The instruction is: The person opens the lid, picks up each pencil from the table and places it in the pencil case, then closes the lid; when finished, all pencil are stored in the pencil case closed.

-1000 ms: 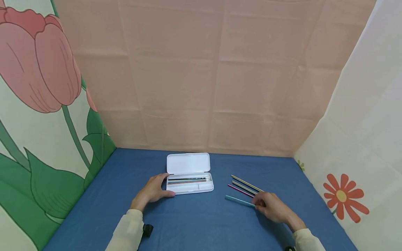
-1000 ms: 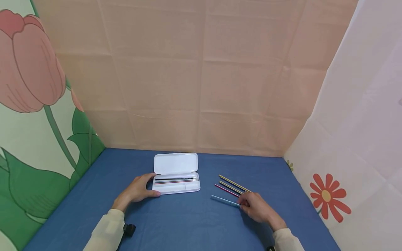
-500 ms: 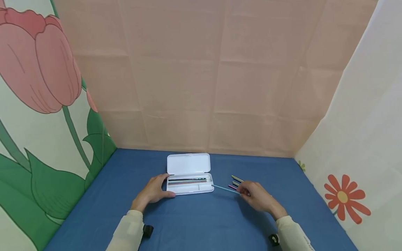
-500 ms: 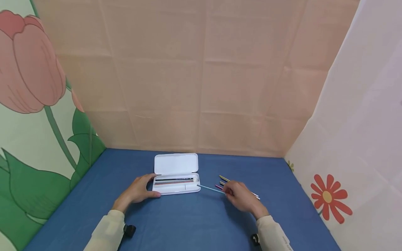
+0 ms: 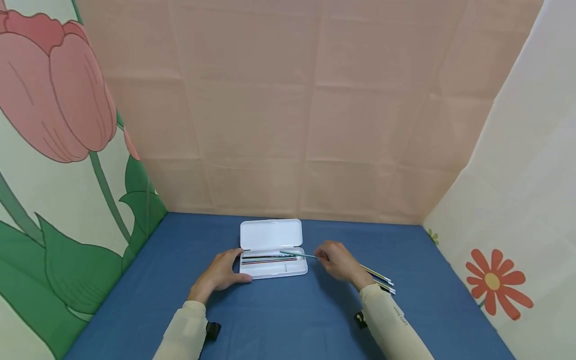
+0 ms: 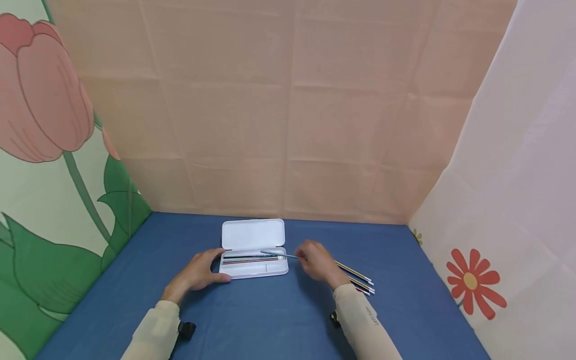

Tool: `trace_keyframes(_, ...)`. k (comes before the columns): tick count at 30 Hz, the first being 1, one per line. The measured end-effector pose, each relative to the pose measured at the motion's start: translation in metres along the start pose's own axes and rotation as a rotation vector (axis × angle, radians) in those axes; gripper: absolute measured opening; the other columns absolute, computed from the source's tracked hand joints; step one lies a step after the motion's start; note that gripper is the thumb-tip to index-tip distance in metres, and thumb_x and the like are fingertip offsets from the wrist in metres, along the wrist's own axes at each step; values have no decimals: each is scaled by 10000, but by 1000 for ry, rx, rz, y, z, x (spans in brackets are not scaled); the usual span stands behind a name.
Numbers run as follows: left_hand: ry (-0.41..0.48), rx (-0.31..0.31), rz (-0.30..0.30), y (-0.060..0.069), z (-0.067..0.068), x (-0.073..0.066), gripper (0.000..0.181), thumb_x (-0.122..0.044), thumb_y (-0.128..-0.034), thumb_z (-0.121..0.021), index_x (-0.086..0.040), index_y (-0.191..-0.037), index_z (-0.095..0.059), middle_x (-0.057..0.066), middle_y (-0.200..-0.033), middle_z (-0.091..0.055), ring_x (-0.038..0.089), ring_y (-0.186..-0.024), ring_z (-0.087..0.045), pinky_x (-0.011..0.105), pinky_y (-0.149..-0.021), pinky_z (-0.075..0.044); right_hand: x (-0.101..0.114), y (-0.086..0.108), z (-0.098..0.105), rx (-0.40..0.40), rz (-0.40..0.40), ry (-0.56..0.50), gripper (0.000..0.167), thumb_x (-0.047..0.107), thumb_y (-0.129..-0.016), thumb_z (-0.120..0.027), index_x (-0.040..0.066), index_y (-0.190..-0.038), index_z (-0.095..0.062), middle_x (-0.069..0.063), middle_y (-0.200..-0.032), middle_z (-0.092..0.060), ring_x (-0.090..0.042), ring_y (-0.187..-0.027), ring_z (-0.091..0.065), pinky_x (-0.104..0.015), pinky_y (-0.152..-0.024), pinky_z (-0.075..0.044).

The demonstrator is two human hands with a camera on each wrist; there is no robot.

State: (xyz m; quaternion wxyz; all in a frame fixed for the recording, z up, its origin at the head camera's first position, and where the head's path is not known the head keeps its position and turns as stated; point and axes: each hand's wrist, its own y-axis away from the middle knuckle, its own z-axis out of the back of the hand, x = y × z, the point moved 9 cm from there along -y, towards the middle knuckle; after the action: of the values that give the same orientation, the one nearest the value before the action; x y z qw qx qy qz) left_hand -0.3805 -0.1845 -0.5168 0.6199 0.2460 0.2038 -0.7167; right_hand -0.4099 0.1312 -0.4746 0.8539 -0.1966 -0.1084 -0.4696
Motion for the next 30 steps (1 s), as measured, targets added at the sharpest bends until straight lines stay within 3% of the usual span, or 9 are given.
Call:
trace_keyframes(10,-6,9,10,-2,-1,-1,964,-359,-895,-986,21,-1645,-516,283,-1698,-541,512,-1583,-512,705,-1303,-431,15,-32,-17,30,-4,19,166,-50,-1019,-719,44,-1057,-850,-52,-962,-751,-164,-877,-640,-421,-797,-598)
trace_keyframes(30,2,9,22,-1,-2,2,972,-352,-896,-986,11,-1659,-505,282,-1705,-535,522,-1583,-510,718,-1299,-432,27,-60,-48,92,-14,22,190,-44,-1032,-706,64,-1092,-850,-91,-1056,-779,-203,-963,-686,-468,-936,-658)
